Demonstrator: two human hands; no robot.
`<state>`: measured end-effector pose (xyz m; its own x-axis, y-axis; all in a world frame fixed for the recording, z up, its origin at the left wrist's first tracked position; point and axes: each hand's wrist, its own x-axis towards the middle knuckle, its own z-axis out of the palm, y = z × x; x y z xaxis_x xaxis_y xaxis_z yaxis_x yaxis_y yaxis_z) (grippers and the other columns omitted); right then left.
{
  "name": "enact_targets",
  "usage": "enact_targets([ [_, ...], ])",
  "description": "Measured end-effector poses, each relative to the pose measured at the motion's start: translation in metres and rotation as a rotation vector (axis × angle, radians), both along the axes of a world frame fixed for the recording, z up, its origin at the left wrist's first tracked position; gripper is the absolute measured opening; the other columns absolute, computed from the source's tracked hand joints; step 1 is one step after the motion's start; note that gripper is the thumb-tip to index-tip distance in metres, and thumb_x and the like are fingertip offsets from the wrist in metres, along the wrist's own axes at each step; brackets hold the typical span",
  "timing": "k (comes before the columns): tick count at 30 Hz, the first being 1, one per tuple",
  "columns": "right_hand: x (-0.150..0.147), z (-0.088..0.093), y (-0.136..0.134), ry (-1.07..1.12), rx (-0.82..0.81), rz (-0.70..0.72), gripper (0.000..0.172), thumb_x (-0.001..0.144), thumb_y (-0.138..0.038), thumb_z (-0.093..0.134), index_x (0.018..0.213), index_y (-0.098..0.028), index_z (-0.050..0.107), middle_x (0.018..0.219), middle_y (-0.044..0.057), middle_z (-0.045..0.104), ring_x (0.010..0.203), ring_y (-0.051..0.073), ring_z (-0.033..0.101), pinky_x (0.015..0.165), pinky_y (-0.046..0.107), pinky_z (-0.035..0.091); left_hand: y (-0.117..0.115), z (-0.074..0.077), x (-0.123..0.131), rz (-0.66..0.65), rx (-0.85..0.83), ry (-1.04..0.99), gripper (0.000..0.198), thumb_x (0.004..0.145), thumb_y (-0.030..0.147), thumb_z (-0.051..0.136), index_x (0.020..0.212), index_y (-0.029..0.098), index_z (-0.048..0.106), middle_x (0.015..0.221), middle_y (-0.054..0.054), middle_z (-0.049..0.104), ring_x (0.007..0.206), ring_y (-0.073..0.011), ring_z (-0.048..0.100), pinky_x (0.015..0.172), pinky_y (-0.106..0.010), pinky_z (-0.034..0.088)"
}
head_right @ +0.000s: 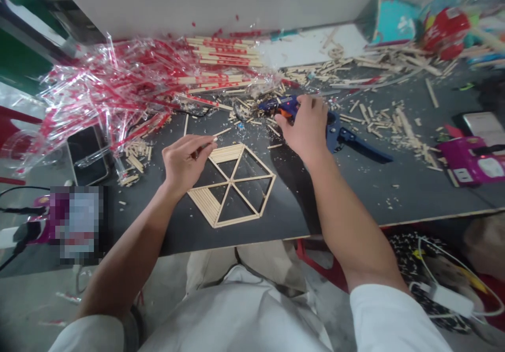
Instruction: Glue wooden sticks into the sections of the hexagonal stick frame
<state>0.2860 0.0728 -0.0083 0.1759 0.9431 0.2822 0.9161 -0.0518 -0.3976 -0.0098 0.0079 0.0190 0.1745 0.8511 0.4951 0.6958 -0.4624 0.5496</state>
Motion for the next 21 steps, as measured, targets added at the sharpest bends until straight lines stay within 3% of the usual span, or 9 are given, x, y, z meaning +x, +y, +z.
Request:
enact_targets([
  [4,0.002,-0.019,0.008,0.005,-0.054,-0.044,0.055,0.086,-0.039,0.079,0.127,-0.009,0.058,0.127,0.024,0.062,0.125,0.041,0.057,0.109,0.057,0.043,0.001,-0.004,-0.002,0.053,-0.121,-0.151,0.017,0.097,0.032,0.069,0.101,0.023,0.083,0.093,-0.004,0.082,0.065,-0.0108,0.069,0.066,-0.024,0.057],
  [7,0.0,-0.022,0.008,0.005,-0.024,-0.042,0.051,0.086,-0.033,0.075,0.128,-0.009,0.058,0.128,0.025,0.062,0.127,0.041,0.057,0.111,0.057,0.042,0.003,-0.004,-0.004,0.041,-0.149,-0.219,0.016,0.096,0.031,0.07,0.099,0.022,0.083,0.1,-0.005,0.081,0.069,-0.011,0.071,0.066,-0.024,0.058],
  [10,-0.002,-0.017,0.007,0.02,0.009,-0.037,0.048,0.086,-0.03,0.072,0.126,-0.01,0.058,0.128,0.026,0.063,0.127,0.04,0.057,0.111,0.056,0.043,0.006,-0.004,-0.004,0.056,-0.159,-0.232,0.012,0.094,0.03,0.072,0.096,0.022,0.082,0.107,-0.006,0.08,0.072,-0.0111,0.072,0.065,-0.024,0.058],
  [14,-0.008,-0.005,0.004,0.135,-0.01,-0.043,0.041,0.087,-0.034,0.069,0.12,-0.013,0.059,0.118,0.021,0.067,0.112,0.035,0.065,0.102,0.053,0.05,0.009,-0.007,-0.004,0.065,-0.215,-0.281,0.011,0.092,0.027,0.072,0.096,0.02,0.081,0.094,-0.004,0.08,0.058,-0.0084,0.066,0.06,-0.023,0.055],
  [21,-0.026,0.009,-0.008,0.232,0.004,0.006,0.03,0.089,-0.036,0.066,0.113,-0.019,0.061,0.106,0.014,0.071,0.094,0.029,0.068,0.09,0.048,0.055,0.006,-0.009,0.001,0.099,-0.2,-0.196,0.018,0.094,0.032,0.068,0.099,0.019,0.079,0.081,-0.002,0.078,0.062,-0.0101,0.066,0.064,-0.023,0.054],
])
